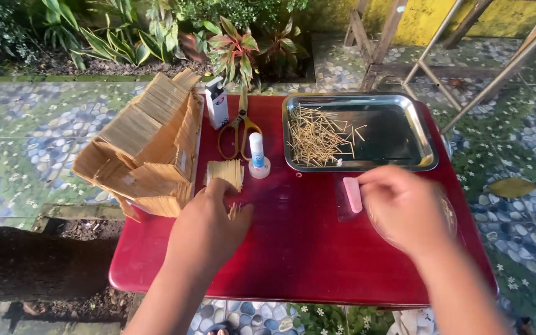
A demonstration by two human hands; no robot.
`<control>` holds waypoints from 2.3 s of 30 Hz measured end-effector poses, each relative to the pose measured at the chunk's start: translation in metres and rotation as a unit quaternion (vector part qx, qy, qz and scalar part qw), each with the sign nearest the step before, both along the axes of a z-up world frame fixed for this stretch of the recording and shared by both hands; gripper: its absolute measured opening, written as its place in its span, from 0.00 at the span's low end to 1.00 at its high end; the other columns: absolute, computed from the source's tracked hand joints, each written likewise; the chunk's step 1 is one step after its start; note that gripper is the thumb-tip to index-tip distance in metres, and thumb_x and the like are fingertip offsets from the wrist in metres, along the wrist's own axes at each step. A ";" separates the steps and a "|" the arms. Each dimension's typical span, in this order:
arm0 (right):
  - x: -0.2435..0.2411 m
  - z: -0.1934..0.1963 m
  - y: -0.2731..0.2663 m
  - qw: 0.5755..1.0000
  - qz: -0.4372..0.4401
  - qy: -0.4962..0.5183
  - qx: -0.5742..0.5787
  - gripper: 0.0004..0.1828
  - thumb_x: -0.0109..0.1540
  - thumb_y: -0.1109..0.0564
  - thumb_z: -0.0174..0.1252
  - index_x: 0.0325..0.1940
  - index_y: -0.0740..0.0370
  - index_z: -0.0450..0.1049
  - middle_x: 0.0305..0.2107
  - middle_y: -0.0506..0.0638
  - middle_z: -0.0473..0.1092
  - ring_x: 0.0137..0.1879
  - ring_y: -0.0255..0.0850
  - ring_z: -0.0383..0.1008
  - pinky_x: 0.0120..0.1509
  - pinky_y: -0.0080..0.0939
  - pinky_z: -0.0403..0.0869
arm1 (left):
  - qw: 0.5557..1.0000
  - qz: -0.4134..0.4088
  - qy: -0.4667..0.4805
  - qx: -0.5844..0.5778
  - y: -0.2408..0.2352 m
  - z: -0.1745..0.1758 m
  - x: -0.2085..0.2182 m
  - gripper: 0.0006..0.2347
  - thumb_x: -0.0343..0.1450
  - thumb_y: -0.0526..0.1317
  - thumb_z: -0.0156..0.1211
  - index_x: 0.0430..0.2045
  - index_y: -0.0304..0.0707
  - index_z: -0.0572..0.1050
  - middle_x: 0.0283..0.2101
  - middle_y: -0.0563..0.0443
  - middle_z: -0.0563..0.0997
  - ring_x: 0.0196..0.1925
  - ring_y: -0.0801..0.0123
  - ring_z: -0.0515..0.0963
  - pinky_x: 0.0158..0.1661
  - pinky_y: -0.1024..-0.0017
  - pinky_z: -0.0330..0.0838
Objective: The person separates bundles of wooden skewers and uses a pink sharpening tool to sharpen individual skewers one at a time. The sharpened skewers are placed into a clear container on the table.
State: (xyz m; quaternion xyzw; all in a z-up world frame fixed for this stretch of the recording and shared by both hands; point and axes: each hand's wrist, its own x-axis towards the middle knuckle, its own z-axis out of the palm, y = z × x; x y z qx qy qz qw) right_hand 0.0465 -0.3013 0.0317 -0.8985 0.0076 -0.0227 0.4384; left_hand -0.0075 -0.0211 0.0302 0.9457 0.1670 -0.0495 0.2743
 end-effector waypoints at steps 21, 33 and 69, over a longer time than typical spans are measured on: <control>0.018 -0.020 0.019 0.972 -0.038 0.072 -0.219 0.20 0.61 0.42 0.65 0.56 0.45 0.79 0.42 0.36 0.83 0.47 0.43 0.83 0.48 0.48 0.77 | 0.969 -0.182 -0.109 -0.128 -0.041 -0.012 -0.017 0.03 0.69 0.42 0.64 0.33 0.49 0.78 0.31 0.59 0.84 0.29 0.67 0.82 0.28 0.66 0.74; 0.015 -0.028 -0.043 0.858 -0.018 0.084 0.506 0.19 0.63 0.61 0.60 0.58 0.70 0.76 0.27 0.51 0.74 0.25 0.33 0.67 0.24 0.26 0.63 | 0.971 -0.146 -0.083 -0.168 -0.040 -0.006 -0.021 0.03 0.69 0.42 0.63 0.30 0.48 0.80 0.31 0.57 0.86 0.30 0.67 0.82 0.33 0.67 0.74; 0.018 0.034 -0.059 0.875 -0.033 0.277 -0.396 0.17 0.58 0.39 0.61 0.39 0.52 0.79 0.35 0.50 0.80 0.40 0.48 0.79 0.41 0.46 0.68 | 0.968 -0.139 -0.100 -0.185 -0.046 -0.017 -0.014 0.04 0.70 0.43 0.61 0.28 0.49 0.81 0.30 0.61 0.86 0.34 0.70 0.84 0.36 0.69 0.75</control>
